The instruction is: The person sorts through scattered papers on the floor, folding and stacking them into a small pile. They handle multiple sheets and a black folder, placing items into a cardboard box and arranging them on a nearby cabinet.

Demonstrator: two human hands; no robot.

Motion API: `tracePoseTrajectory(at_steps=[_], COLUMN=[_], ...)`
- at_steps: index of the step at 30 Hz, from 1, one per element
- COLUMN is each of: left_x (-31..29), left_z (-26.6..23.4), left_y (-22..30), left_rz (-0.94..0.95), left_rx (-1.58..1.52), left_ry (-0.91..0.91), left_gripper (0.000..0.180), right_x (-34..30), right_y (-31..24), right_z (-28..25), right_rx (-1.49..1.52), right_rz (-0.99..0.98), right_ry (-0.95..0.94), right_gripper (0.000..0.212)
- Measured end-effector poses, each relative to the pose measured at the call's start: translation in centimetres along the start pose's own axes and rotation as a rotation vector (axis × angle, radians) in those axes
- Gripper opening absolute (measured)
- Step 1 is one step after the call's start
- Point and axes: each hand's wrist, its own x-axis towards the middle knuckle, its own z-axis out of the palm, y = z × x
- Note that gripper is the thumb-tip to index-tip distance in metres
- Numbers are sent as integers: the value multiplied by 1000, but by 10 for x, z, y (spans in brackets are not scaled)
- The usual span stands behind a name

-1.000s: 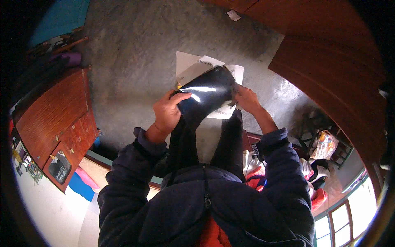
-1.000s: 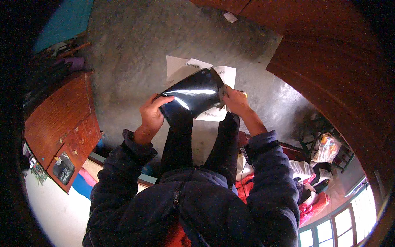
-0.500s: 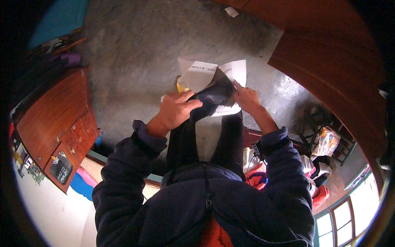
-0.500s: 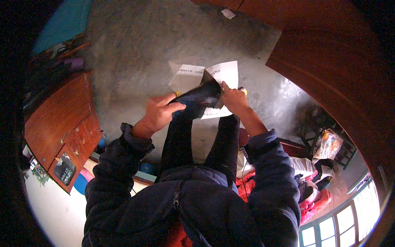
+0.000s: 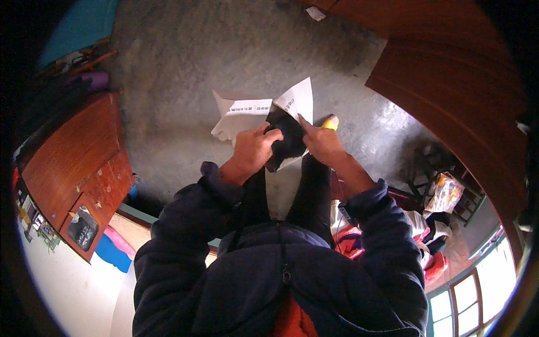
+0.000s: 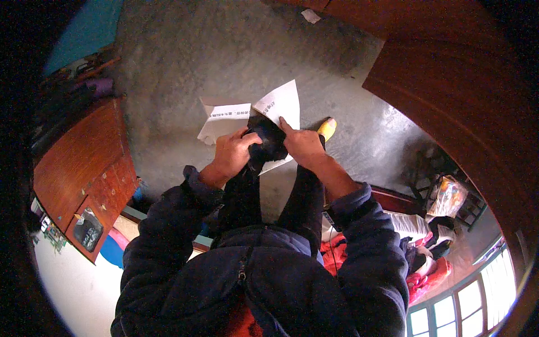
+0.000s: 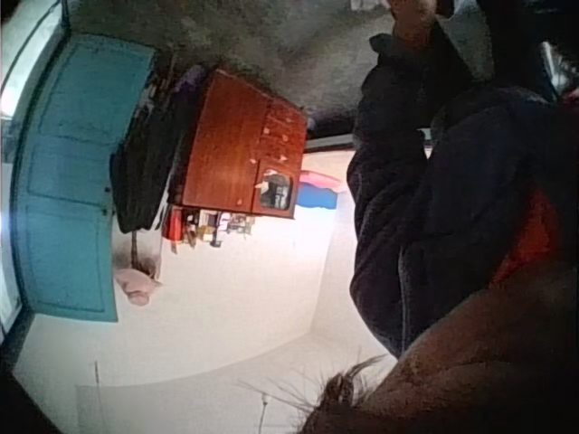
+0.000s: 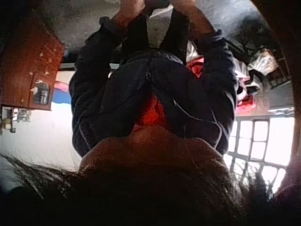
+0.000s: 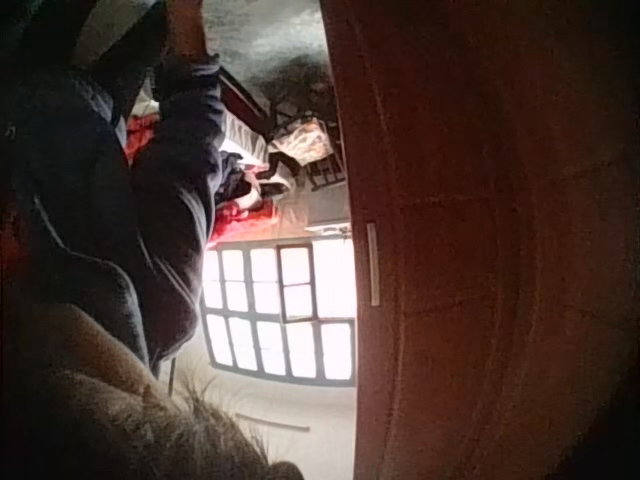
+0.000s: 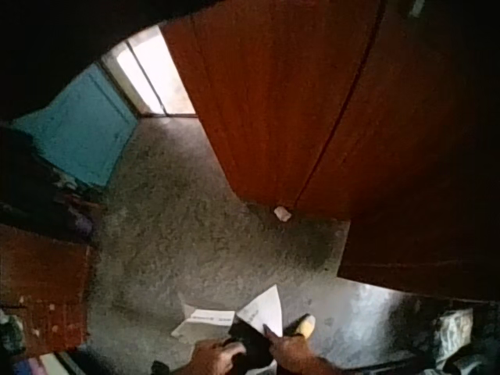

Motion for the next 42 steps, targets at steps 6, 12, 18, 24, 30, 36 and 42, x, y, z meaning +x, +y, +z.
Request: tracePoseTrajectory(at_steps=[6,12,18,24,30,36,42], left_x=[2,1,3,2,1,-8,-21], left_z=[19,7,-5,-7,5,14,-4], left_y=[-14,-12,-13,-16,-8,23,21], left_rz=[-124,-348,-293,-184,-439,-410,-363], left_rx=[-149,-387,-417,-381,-609,-634,-766], left_ry=[56,2,-1,293,499,320,236], left_gripper=[32,61,66,36,13,41,34], right_x=[-3,0,1,5,1,3,4], right_y=[-7,4,19,18,21,17,23], right_z=[12,20,16,16,21,28,38], right_rx=[7,-106,-31,139,323,577,621], right_rz=[26,95,168,261,249,220,112], right_ry=[9,57,68,99,151,104,220], right_gripper=[57,55,52,46,41,36,34])
